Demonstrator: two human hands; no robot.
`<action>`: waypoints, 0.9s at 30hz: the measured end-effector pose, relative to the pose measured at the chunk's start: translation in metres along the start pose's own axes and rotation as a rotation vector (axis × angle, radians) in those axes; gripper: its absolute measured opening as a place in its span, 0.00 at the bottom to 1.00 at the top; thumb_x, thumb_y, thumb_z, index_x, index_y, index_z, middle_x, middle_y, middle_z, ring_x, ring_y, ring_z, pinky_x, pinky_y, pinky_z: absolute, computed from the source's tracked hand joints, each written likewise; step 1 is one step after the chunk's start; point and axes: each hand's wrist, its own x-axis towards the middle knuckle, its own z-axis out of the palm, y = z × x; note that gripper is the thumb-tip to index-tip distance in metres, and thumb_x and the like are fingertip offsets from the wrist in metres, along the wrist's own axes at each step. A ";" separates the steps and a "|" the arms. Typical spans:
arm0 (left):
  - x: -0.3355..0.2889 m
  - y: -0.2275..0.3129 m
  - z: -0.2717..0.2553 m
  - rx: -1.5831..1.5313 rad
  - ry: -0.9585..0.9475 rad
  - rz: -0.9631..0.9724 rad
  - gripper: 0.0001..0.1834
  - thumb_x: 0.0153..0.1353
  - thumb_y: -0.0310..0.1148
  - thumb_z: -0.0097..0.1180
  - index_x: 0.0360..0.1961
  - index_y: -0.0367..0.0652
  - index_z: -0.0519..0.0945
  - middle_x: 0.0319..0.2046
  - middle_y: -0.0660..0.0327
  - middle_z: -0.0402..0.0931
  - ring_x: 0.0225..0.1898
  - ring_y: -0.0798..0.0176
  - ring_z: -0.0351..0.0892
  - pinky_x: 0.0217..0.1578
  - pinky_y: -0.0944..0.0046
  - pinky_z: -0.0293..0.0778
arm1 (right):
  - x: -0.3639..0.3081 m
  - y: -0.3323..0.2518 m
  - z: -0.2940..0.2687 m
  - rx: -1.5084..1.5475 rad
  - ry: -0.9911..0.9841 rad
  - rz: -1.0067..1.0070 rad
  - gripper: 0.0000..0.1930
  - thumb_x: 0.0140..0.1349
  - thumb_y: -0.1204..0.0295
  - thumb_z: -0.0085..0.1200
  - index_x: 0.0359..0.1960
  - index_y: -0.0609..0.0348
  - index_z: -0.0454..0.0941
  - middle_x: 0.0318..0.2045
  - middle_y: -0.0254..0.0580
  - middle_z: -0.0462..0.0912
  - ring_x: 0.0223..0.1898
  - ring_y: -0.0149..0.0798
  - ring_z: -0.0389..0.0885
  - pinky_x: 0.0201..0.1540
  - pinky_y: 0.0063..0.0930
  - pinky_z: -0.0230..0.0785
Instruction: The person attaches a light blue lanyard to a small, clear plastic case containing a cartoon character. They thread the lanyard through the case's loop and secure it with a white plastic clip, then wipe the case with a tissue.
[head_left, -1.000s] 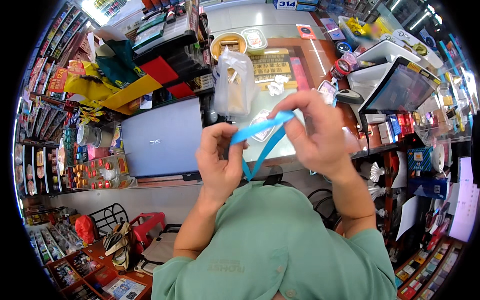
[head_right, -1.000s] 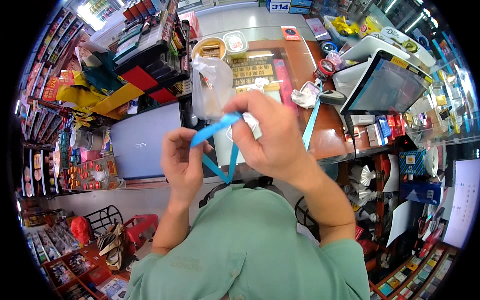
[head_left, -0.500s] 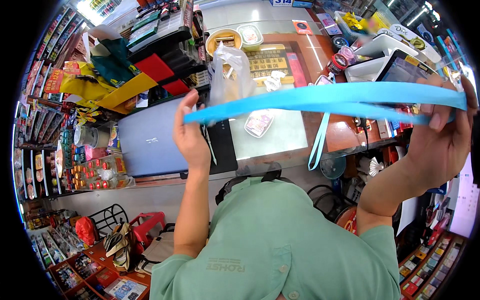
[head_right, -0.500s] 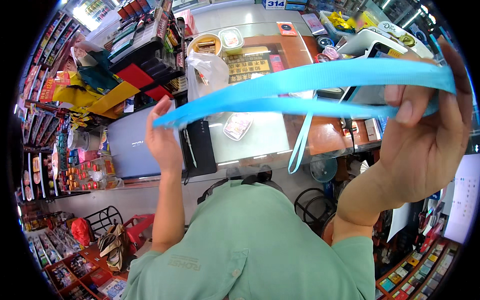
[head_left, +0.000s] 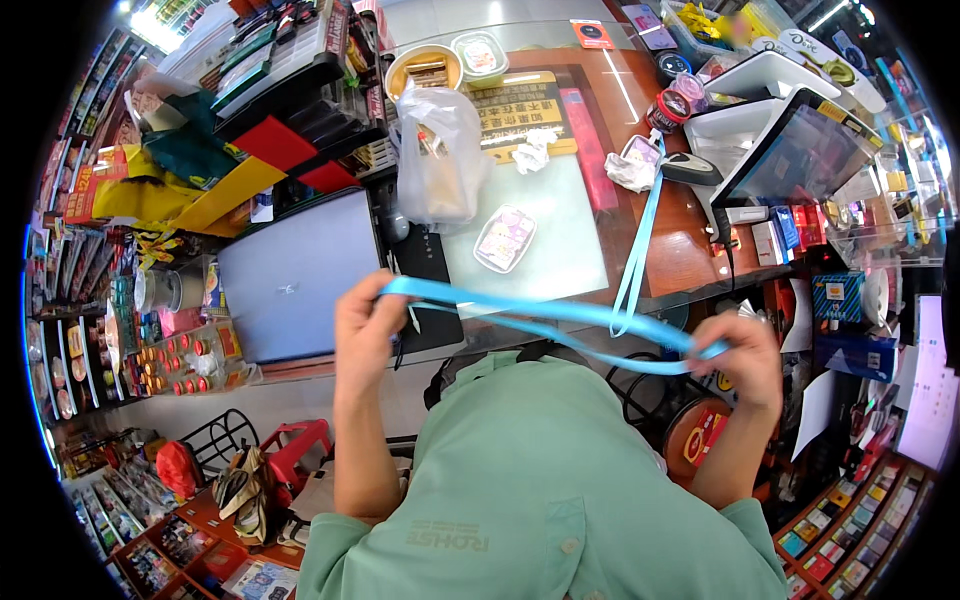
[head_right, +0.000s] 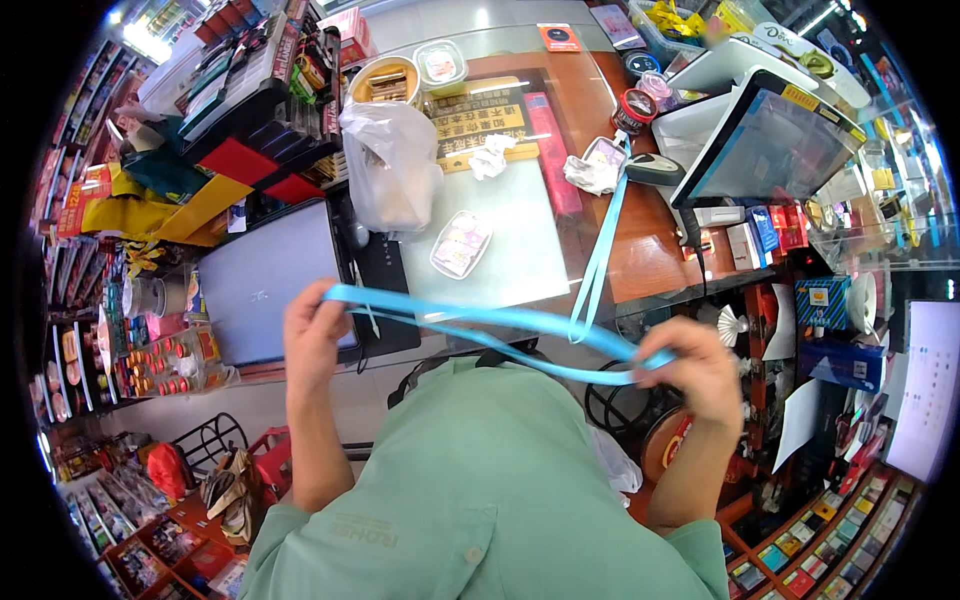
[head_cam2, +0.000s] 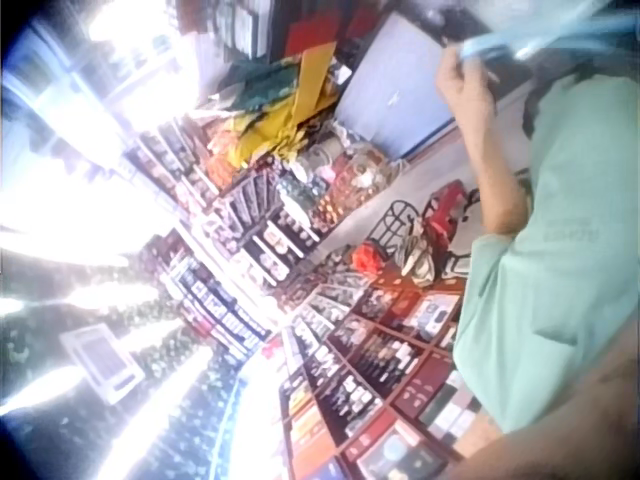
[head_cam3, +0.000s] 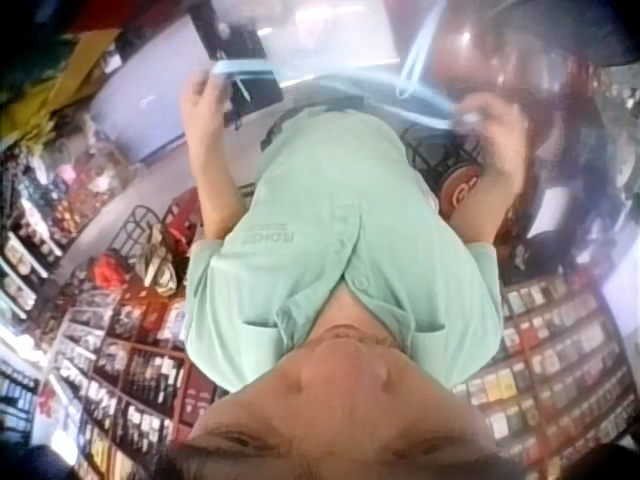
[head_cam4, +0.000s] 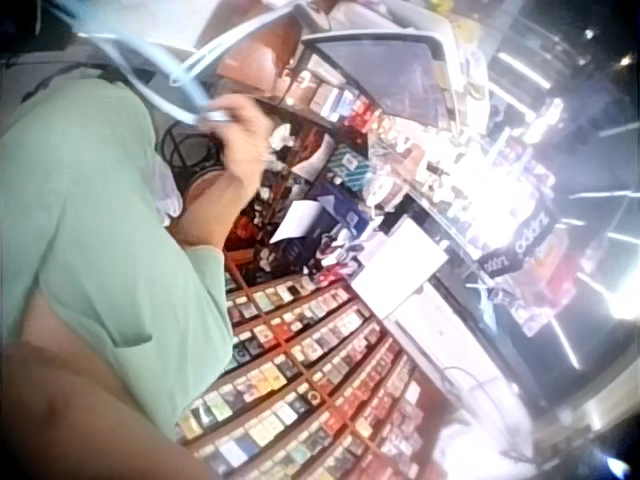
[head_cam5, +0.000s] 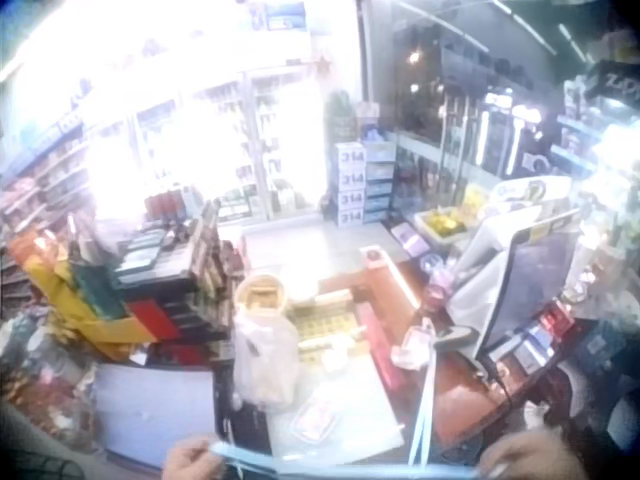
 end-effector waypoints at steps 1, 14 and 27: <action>-0.002 0.001 -0.008 -0.052 0.065 -0.009 0.05 0.66 0.25 0.50 0.38 0.37 0.77 0.23 0.72 0.65 0.20 0.78 0.58 0.21 0.74 0.52 | 0.004 0.018 0.009 -0.002 -0.195 -0.004 0.15 0.46 0.83 0.50 0.38 0.68 0.82 0.31 0.43 0.84 0.36 0.36 0.84 0.41 0.27 0.76; 0.038 0.037 -0.008 0.857 0.339 0.619 0.07 0.66 0.28 0.54 0.33 0.34 0.78 0.27 0.65 0.65 0.27 0.72 0.63 0.28 0.70 0.58 | 0.181 0.103 0.150 -1.254 0.223 -0.432 0.51 0.42 0.48 0.73 0.64 0.68 0.65 0.60 0.53 0.70 0.61 0.52 0.67 0.58 0.46 0.63; 0.033 0.015 0.035 0.747 0.112 0.333 0.13 0.64 0.31 0.61 0.46 0.34 0.81 0.36 0.57 0.82 0.34 0.65 0.80 0.34 0.67 0.75 | 0.175 0.092 0.142 -1.082 0.133 -0.599 0.52 0.35 0.59 0.69 0.65 0.71 0.61 0.54 0.56 0.70 0.55 0.55 0.68 0.57 0.47 0.63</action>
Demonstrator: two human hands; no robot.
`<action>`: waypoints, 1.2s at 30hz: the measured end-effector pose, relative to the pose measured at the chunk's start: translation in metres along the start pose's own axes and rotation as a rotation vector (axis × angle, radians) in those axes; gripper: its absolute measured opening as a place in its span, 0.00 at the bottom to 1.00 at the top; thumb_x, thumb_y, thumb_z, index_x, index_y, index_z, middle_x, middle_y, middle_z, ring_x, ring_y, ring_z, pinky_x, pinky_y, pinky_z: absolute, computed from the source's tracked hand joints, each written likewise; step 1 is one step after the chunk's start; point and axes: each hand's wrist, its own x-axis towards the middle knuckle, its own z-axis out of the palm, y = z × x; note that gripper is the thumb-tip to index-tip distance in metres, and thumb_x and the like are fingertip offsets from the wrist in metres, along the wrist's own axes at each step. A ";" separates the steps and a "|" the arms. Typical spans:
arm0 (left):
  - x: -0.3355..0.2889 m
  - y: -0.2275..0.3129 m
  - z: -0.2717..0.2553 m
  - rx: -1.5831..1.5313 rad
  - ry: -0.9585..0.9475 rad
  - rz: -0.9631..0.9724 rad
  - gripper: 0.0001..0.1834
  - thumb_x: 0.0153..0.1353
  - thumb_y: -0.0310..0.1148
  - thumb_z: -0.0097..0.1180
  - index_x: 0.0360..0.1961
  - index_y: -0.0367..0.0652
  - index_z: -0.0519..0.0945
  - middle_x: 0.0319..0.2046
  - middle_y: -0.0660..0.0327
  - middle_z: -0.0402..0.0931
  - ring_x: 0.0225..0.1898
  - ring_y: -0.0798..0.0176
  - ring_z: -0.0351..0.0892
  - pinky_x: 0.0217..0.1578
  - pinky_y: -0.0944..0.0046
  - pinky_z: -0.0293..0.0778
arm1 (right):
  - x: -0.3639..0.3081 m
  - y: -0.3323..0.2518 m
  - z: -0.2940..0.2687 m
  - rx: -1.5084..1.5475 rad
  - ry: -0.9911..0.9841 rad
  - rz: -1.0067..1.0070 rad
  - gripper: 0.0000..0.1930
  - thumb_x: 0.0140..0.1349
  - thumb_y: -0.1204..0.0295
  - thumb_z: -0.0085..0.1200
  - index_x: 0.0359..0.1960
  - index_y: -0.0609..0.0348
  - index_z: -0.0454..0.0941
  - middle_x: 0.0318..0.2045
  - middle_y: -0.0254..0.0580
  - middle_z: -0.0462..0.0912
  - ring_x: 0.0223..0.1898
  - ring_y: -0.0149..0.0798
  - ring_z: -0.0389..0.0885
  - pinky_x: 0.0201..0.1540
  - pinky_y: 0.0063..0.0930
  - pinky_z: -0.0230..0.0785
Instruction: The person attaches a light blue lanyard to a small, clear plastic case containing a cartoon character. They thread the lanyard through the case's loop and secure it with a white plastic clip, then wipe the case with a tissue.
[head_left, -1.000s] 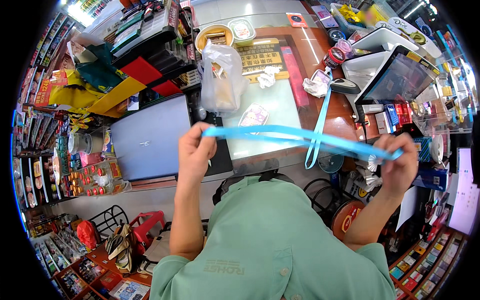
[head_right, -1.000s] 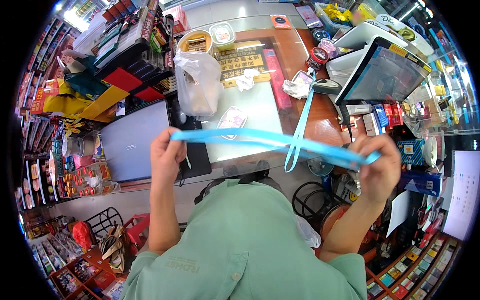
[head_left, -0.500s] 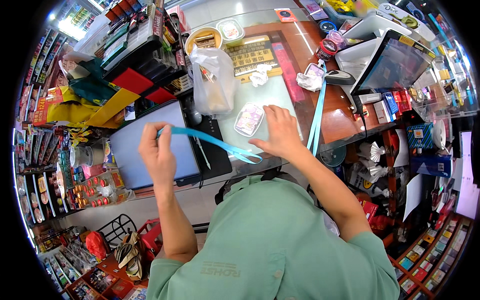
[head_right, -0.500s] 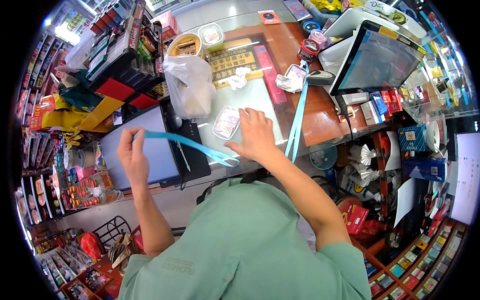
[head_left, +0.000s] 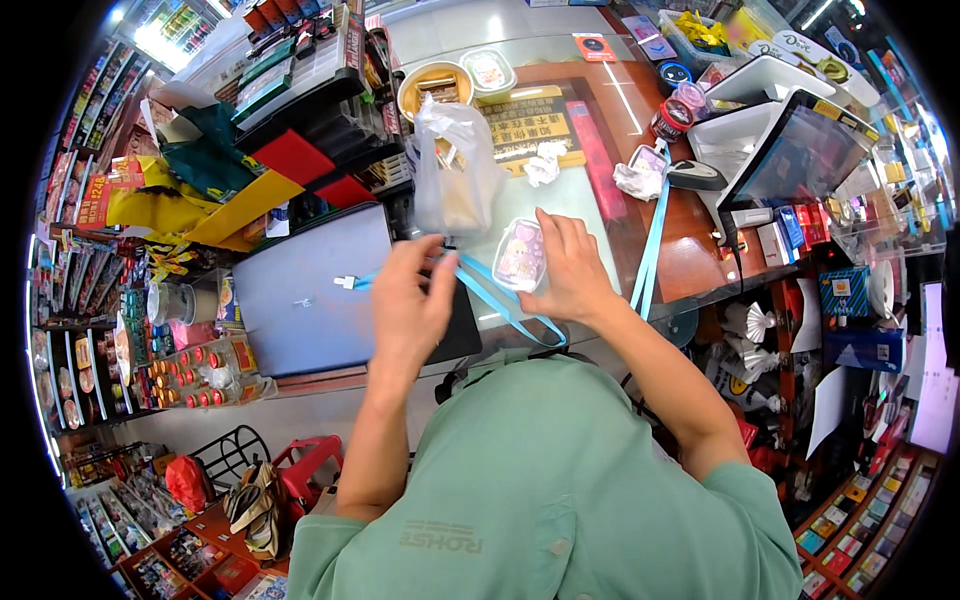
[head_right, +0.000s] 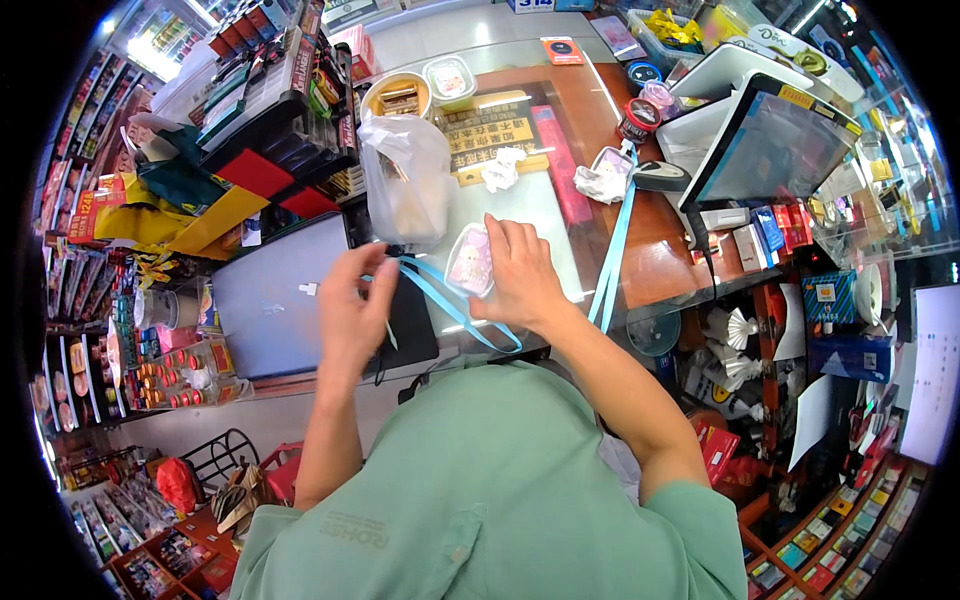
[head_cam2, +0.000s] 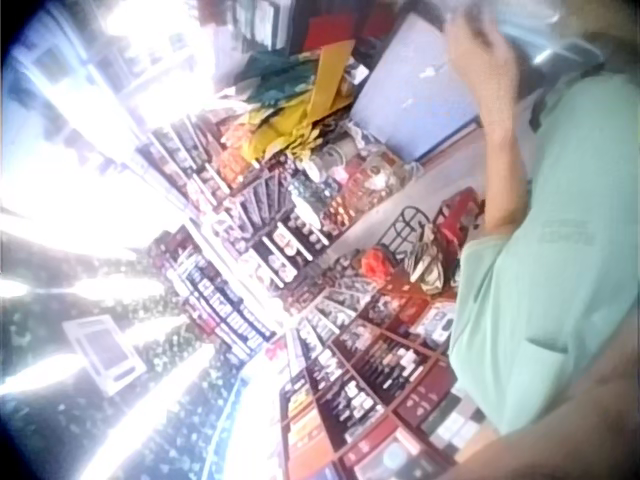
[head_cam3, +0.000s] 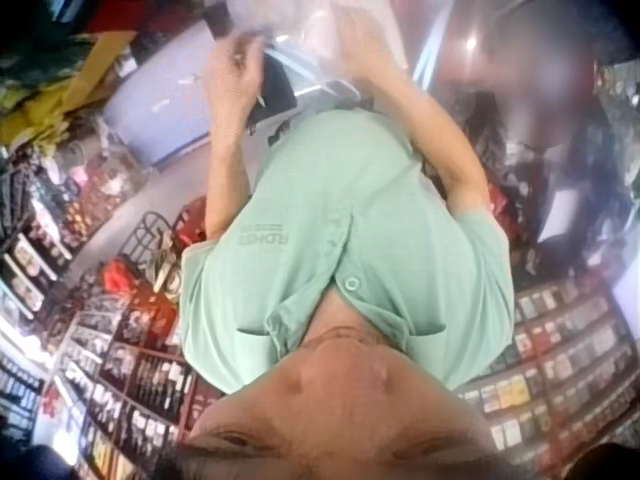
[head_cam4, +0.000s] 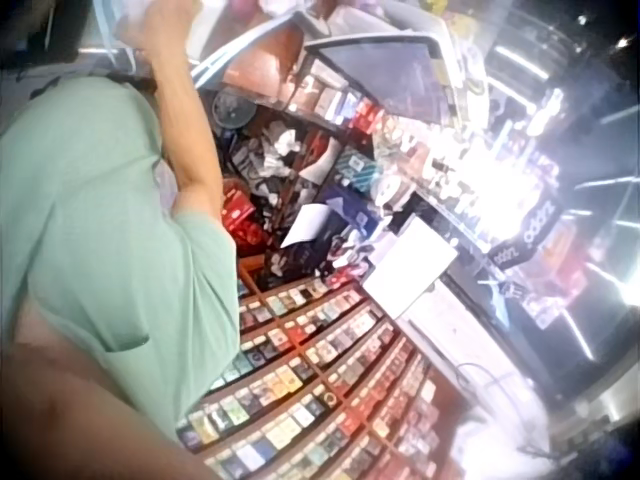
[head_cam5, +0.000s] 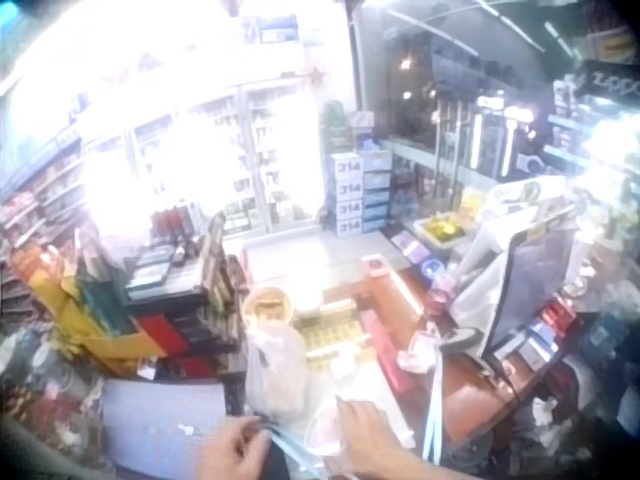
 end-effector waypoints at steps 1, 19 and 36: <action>-0.003 -0.010 0.015 -0.077 -0.043 -0.068 0.14 0.65 0.32 0.61 0.46 0.31 0.81 0.36 0.58 0.82 0.33 0.69 0.79 0.32 0.69 0.74 | 0.001 -0.009 -0.015 0.038 0.006 -0.051 0.52 0.35 0.60 0.70 0.65 0.71 0.61 0.54 0.56 0.70 0.56 0.55 0.68 0.57 0.46 0.63; 0.017 0.037 0.023 -0.949 -0.139 -0.177 0.09 0.67 0.28 0.61 0.41 0.31 0.81 0.34 0.61 0.83 0.34 0.74 0.79 0.37 0.74 0.74 | 0.006 -0.045 -0.101 1.065 0.124 0.334 0.09 0.64 0.75 0.59 0.42 0.68 0.82 0.32 0.39 0.86 0.33 0.25 0.80 0.38 0.21 0.73; 0.017 0.031 0.026 -0.935 -0.133 -0.163 0.09 0.68 0.28 0.60 0.42 0.31 0.81 0.33 0.61 0.83 0.33 0.75 0.79 0.36 0.74 0.75 | 0.010 -0.048 -0.099 1.080 0.164 0.404 0.06 0.58 0.78 0.62 0.35 0.69 0.83 0.27 0.37 0.85 0.27 0.23 0.78 0.31 0.19 0.72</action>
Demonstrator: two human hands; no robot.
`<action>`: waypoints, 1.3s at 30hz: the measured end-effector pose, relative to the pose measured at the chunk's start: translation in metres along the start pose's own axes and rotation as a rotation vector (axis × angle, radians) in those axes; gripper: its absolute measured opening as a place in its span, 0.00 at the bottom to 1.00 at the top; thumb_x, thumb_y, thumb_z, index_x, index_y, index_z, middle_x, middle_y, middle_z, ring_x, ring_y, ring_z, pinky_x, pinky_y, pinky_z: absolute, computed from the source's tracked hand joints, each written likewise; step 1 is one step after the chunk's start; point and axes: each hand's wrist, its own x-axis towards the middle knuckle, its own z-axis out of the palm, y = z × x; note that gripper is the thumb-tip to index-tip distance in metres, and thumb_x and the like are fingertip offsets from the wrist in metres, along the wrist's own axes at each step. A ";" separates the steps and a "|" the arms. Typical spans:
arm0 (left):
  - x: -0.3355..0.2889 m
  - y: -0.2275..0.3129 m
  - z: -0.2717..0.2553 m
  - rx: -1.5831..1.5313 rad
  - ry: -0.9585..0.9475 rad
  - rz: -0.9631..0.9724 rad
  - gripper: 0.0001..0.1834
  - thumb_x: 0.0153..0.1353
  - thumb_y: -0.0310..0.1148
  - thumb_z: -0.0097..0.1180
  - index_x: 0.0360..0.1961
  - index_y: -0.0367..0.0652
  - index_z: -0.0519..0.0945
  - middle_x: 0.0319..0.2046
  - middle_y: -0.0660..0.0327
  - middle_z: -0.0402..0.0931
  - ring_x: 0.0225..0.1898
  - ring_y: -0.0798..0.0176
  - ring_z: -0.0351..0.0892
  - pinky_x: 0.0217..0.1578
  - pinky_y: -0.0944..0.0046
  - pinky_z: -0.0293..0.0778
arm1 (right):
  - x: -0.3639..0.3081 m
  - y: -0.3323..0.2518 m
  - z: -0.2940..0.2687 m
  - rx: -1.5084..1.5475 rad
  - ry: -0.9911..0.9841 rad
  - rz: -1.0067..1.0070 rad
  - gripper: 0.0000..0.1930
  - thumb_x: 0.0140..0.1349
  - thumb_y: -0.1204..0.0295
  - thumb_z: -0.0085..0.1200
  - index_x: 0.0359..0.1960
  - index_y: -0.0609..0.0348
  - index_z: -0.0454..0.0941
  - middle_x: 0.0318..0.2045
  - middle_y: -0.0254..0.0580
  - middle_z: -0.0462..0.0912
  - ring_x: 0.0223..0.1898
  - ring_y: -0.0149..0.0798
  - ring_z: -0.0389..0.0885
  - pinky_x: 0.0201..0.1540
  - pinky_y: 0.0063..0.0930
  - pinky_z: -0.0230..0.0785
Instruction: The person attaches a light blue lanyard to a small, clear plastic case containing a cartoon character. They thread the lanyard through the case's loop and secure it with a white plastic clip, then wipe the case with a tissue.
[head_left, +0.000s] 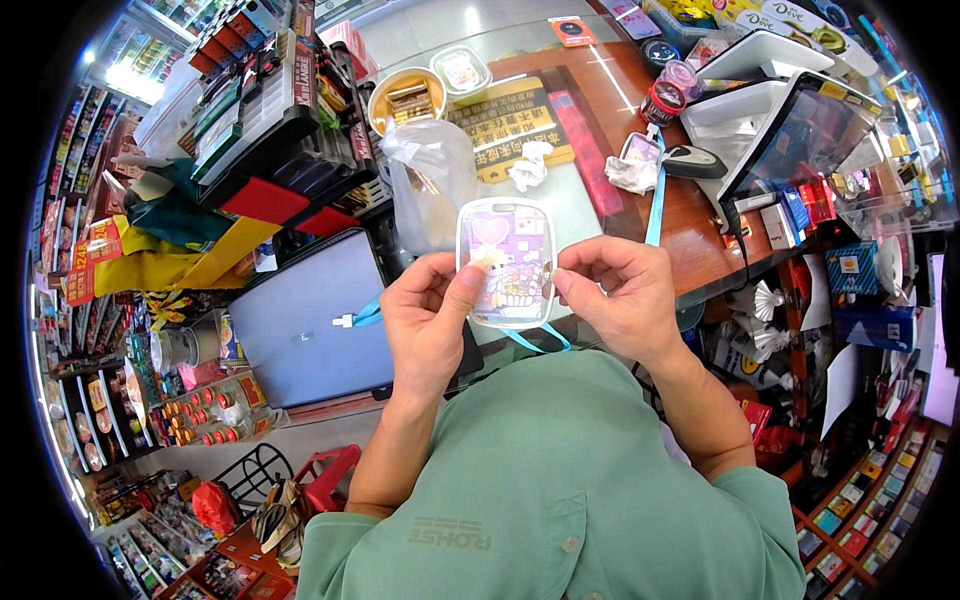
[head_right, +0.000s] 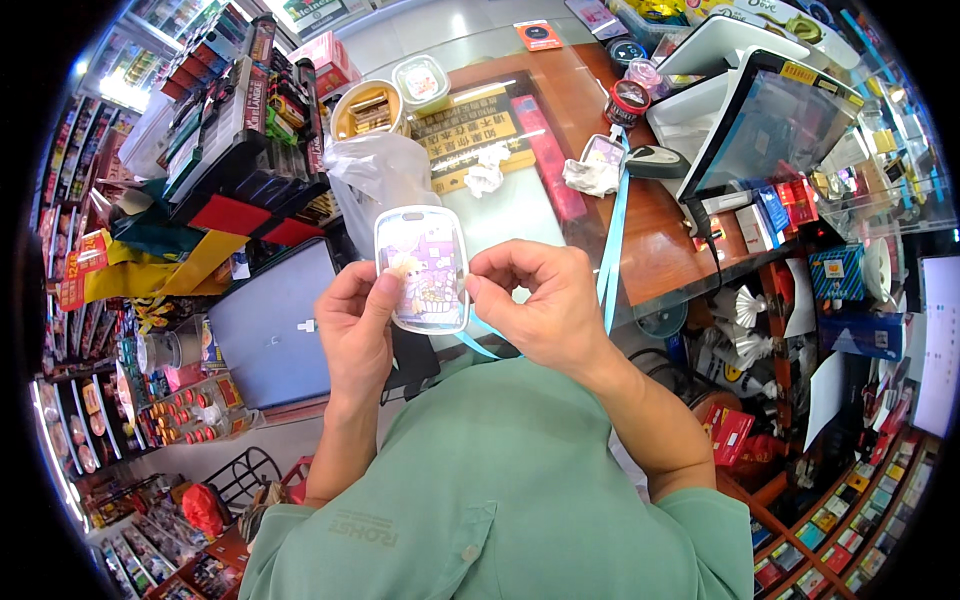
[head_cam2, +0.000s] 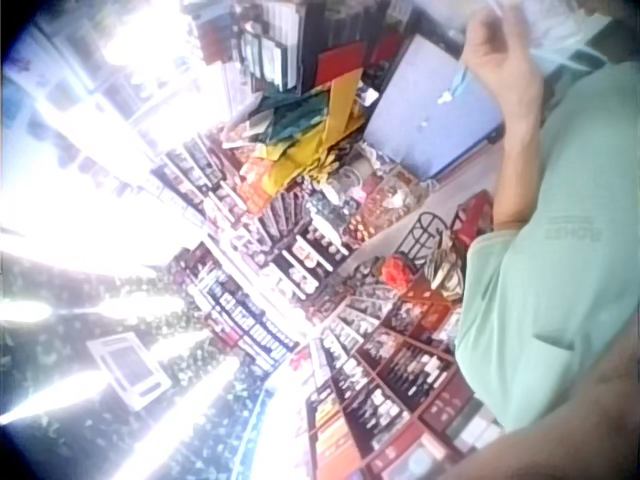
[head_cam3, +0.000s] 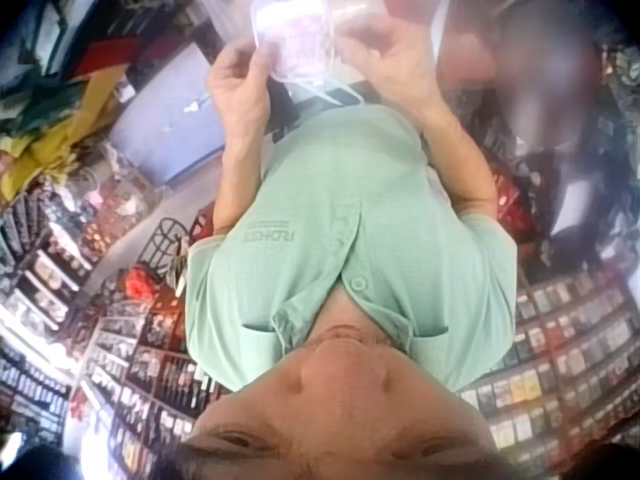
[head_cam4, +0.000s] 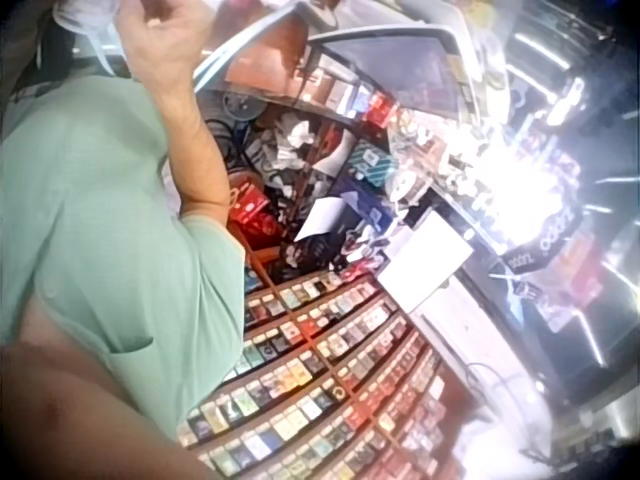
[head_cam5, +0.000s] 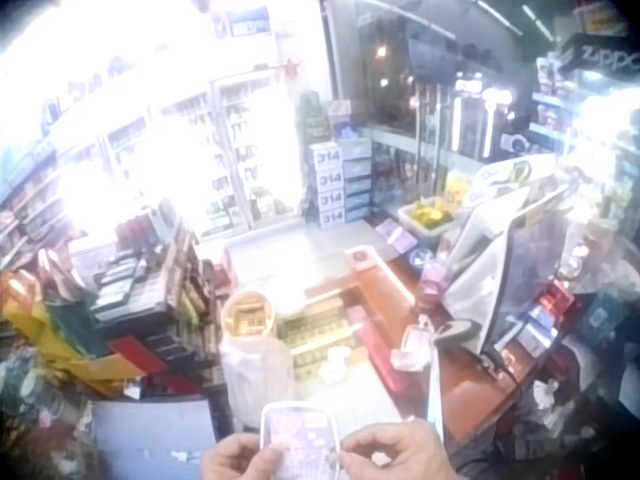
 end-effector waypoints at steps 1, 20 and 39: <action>0.001 -0.001 -0.001 0.002 -0.003 -0.011 0.09 0.68 0.28 0.60 0.43 0.30 0.81 0.33 0.61 0.83 0.33 0.75 0.79 0.36 0.74 0.75 | 0.000 -0.001 0.000 0.012 0.003 0.003 0.06 0.58 0.78 0.62 0.35 0.69 0.83 0.27 0.37 0.85 0.27 0.23 0.78 0.32 0.19 0.72; 0.006 -0.012 0.007 -0.005 -0.092 -0.137 0.21 0.70 0.27 0.55 0.62 0.33 0.70 0.45 0.57 0.81 0.44 0.69 0.82 0.45 0.67 0.79 | -0.001 0.003 0.005 -0.128 -0.088 -0.037 0.05 0.56 0.82 0.60 0.34 0.70 0.80 0.29 0.35 0.83 0.32 0.25 0.80 0.36 0.20 0.74; 0.000 -0.029 -0.009 -0.232 -0.279 -0.263 0.16 0.76 0.33 0.44 0.60 0.39 0.69 0.50 0.59 0.79 0.51 0.66 0.80 0.53 0.62 0.77 | 0.009 0.019 0.008 -0.065 -0.041 -0.133 0.19 0.52 0.81 0.58 0.48 0.66 0.83 0.27 0.35 0.84 0.27 0.21 0.78 0.31 0.17 0.72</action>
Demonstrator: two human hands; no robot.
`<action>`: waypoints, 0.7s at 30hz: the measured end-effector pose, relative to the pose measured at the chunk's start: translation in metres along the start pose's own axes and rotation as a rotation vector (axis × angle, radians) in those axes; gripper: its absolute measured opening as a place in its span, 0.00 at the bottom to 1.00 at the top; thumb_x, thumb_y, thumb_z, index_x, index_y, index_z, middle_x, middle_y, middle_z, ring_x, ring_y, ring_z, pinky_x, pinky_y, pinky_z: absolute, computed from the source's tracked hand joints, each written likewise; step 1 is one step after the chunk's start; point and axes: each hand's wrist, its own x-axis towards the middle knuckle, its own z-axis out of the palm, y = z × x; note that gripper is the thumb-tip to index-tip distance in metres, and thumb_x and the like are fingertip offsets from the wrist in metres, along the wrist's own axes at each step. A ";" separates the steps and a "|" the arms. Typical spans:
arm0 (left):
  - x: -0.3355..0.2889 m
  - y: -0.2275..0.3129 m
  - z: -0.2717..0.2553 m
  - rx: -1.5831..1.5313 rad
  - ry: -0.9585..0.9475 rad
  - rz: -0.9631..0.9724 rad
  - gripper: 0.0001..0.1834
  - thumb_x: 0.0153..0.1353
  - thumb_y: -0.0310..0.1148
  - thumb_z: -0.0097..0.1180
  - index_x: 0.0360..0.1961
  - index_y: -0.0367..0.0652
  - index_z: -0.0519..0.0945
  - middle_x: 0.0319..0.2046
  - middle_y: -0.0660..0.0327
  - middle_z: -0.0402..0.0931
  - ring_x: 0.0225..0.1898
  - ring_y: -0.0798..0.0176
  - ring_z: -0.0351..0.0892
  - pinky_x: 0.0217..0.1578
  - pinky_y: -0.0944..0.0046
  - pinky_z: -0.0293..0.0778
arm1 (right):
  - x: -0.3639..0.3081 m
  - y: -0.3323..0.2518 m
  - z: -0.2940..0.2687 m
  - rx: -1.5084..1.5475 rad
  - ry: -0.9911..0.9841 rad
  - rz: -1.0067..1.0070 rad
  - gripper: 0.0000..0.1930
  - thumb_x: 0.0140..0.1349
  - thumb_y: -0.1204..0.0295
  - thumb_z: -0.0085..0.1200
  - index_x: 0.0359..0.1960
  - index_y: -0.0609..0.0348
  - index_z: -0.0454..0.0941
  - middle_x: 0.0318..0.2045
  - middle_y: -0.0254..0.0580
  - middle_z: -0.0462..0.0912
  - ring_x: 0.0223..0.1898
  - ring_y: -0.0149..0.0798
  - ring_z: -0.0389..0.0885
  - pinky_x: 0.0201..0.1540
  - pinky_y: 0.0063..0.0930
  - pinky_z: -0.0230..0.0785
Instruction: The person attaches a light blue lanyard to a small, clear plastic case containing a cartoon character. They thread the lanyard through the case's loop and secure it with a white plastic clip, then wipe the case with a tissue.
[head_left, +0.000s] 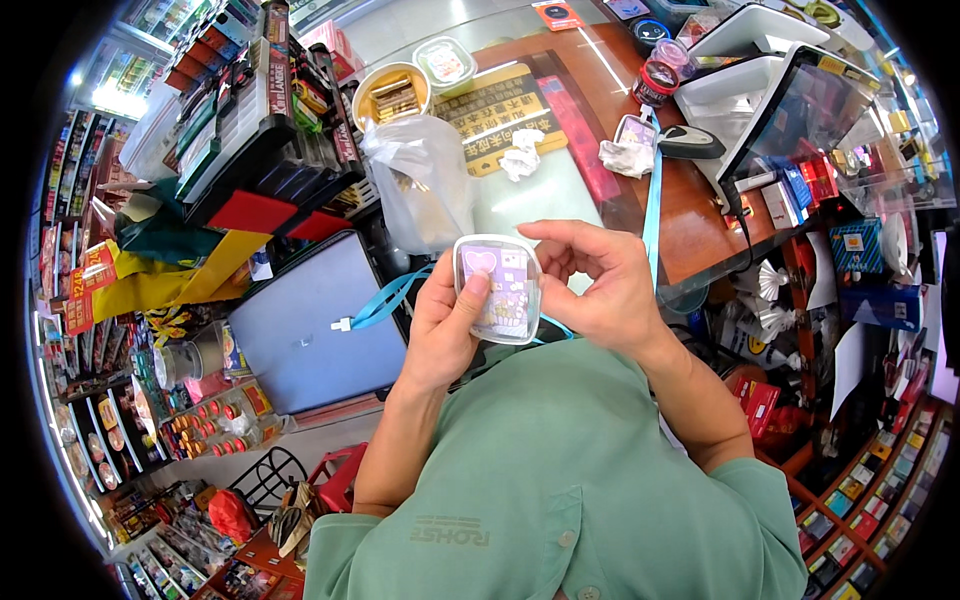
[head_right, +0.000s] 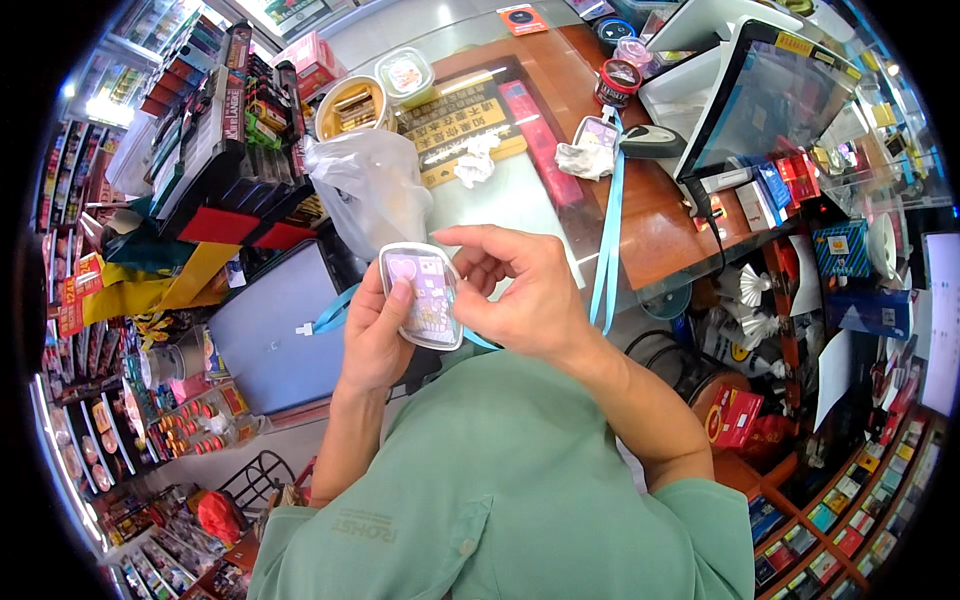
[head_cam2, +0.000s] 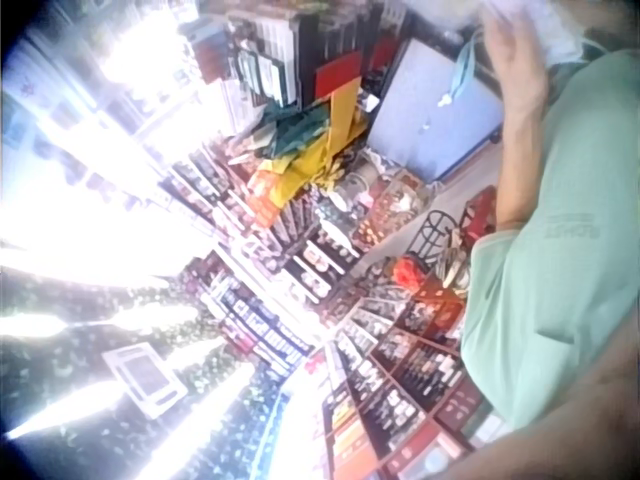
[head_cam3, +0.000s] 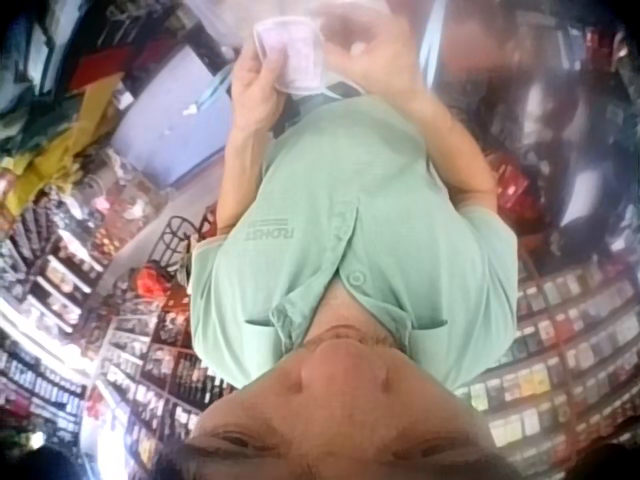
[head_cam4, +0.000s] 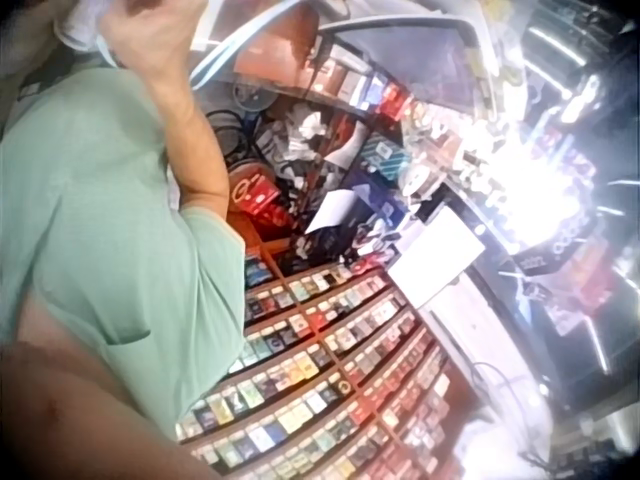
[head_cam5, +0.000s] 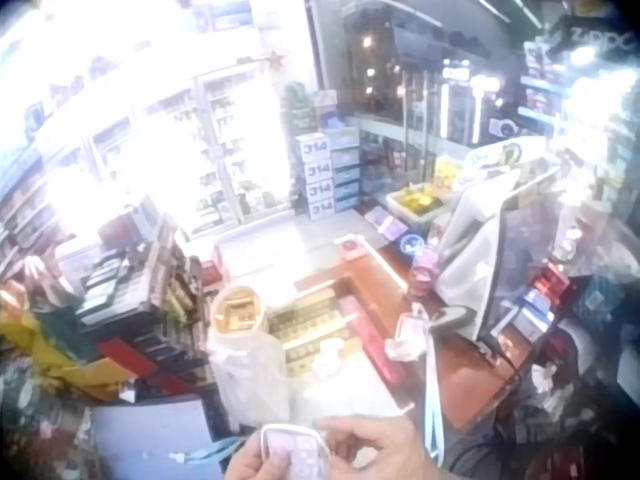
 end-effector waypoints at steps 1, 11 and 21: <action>0.000 0.001 -0.001 0.003 -0.013 -0.005 0.16 0.76 0.33 0.44 0.60 0.39 0.69 0.50 0.59 0.79 0.51 0.66 0.80 0.53 0.62 0.77 | 0.001 -0.001 0.000 0.003 0.008 -0.014 0.17 0.52 0.81 0.58 0.46 0.66 0.84 0.27 0.35 0.84 0.27 0.21 0.78 0.31 0.17 0.72; -0.001 -0.004 -0.007 -0.169 -0.069 -0.119 0.18 0.75 0.32 0.47 0.62 0.39 0.69 0.51 0.59 0.78 0.51 0.67 0.80 0.53 0.62 0.76 | 0.003 -0.003 -0.002 0.109 -0.012 0.135 0.12 0.54 0.80 0.59 0.40 0.70 0.86 0.24 0.34 0.84 0.25 0.20 0.78 0.28 0.15 0.70; 0.005 -0.009 -0.002 -0.388 -0.108 -0.193 0.15 0.72 0.42 0.51 0.51 0.43 0.70 0.38 0.62 0.73 0.38 0.63 0.77 0.37 0.62 0.76 | -0.007 0.002 0.011 0.304 -0.026 0.133 0.06 0.60 0.83 0.54 0.38 0.67 0.79 0.32 0.34 0.81 0.30 0.24 0.80 0.29 0.18 0.73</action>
